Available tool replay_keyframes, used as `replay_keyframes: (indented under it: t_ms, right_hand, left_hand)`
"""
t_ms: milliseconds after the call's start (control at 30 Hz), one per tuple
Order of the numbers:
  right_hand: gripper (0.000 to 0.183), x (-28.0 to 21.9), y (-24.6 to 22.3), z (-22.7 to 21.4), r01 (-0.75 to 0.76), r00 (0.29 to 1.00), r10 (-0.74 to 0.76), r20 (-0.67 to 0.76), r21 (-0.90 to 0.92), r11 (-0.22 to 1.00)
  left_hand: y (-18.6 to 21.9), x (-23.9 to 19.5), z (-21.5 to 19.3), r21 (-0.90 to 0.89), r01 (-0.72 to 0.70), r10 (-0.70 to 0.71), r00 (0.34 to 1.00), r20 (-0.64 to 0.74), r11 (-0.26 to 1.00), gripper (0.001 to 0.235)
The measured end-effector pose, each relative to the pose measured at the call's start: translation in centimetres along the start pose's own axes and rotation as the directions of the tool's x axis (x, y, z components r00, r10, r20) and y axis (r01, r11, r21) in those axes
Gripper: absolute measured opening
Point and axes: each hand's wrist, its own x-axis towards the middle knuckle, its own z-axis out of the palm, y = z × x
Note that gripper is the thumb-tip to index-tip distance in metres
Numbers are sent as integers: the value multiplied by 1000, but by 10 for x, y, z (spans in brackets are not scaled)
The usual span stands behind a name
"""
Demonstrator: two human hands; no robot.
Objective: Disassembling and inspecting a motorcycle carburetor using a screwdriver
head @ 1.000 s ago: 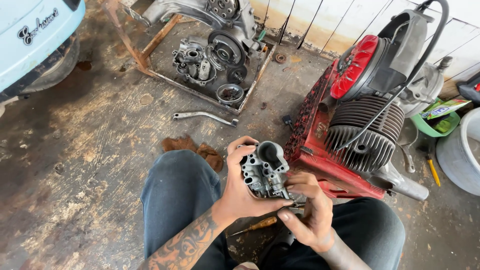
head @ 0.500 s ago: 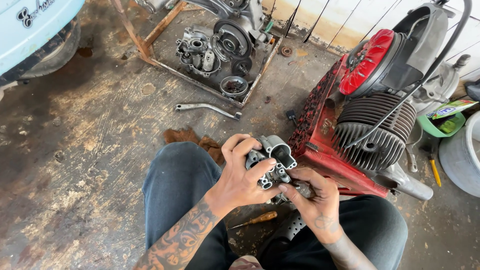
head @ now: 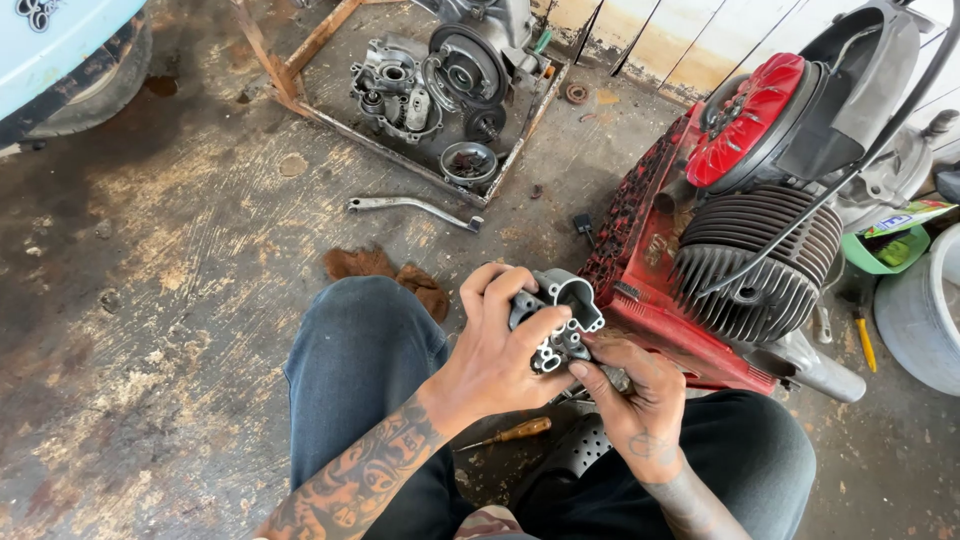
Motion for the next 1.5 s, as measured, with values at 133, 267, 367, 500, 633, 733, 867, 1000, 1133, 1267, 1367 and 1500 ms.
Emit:
replay_keyframes:
  t_ms: [133,267,367,500,633,733,867,1000,1133,1267,1367,1500]
  right_hand:
    - [19,4,-10,7,62,997,-68,-30,-177,982]
    - [19,2,-6,10,84,995,-98,-35,-274,958]
    - [17,3,-7,10,45,998,-53,-37,-207,977]
    - [20,2,-7,11,-51,998,46,-42,-134,990]
    - [18,2,-5,13,-65,998,61,-34,-127,990]
    - [18,2,-6,16,-119,992,116,-45,-72,990]
    - [19,8,-7,17,-116,991,115,-70,-16,993]
    - [20,7,18,12,-233,970,242,-18,209,950]
    - [26,-1,55,5,-309,950,297,98,433,846]
    - [29,-2,67,9,-279,959,220,180,746,605]
    - [35,-1,71,9,-291,954,211,214,839,460]
    - [36,0,67,11,-286,956,190,224,859,424]
  left_hand:
    - [-3,-1,2,-10,74,-74,996,46,997,79]
    - [-1,-3,2,4,94,-94,993,73,996,79]
    - [0,0,-1,-20,89,-88,996,31,996,83]
    - [-1,1,-4,-20,88,-87,995,49,996,85]
    - [-5,-1,-2,-30,105,-103,993,62,994,88]
    - [-5,3,-3,-13,113,-112,992,53,993,84]
    - [-1,9,-6,5,98,-98,995,15,995,86]
    - [-1,16,-8,-58,127,-130,990,-54,990,86]
    - [-2,19,-15,-105,128,-132,991,-36,986,83]
    - [-8,16,-16,-110,133,-135,991,-12,985,86]
    - [-13,15,-13,-177,119,-128,991,-40,977,94]
    - [-16,13,-11,-249,185,-193,981,-8,951,97]
